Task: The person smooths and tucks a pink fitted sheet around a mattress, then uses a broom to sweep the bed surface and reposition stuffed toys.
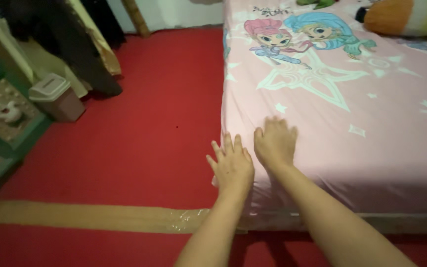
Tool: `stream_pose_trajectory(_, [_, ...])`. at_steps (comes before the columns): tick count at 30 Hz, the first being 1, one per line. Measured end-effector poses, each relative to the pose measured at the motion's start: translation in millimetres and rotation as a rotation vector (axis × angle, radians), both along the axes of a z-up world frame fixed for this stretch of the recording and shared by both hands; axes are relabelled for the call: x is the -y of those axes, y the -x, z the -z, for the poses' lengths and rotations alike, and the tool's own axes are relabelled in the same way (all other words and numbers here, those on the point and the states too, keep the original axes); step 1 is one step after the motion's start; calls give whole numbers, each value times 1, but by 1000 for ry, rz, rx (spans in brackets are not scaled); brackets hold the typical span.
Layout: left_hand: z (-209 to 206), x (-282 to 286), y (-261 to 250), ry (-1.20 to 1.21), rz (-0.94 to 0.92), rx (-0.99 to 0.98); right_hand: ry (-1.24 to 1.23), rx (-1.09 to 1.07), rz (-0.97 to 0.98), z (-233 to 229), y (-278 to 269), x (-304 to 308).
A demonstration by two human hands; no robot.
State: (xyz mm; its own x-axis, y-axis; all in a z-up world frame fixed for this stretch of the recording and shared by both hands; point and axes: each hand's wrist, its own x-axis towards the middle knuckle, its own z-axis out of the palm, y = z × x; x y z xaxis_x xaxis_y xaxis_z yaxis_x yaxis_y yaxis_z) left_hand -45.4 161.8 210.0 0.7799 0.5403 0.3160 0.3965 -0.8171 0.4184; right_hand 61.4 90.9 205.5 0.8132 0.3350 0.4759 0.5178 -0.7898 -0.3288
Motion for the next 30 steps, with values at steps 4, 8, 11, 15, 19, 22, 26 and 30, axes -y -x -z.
stream_pose_trajectory(4, [3,-6,3,164,65,-47,-15,48,-79,-2,4,-5])
stream_pose_trajectory(8, [8,-12,-3,55,94,-73,-13,284,53,4,8,-7])
stream_pose_trajectory(11, [13,-15,-14,-131,100,-61,83,370,121,6,3,-11])
stream_pose_trajectory(15, [21,-18,-16,-158,107,-103,202,399,126,12,8,-12])
stream_pose_trajectory(19, [14,-17,-20,-102,110,-119,378,144,0,0,5,-9])
stream_pose_trajectory(22, [11,-18,-16,-60,100,-174,357,-174,107,-18,-16,-15])
stream_pose_trajectory(26, [4,-15,-14,-30,89,-141,349,-46,74,-50,-79,-17])
stream_pose_trajectory(30, [6,-17,-10,11,129,-108,327,-85,95,-29,-133,-18])
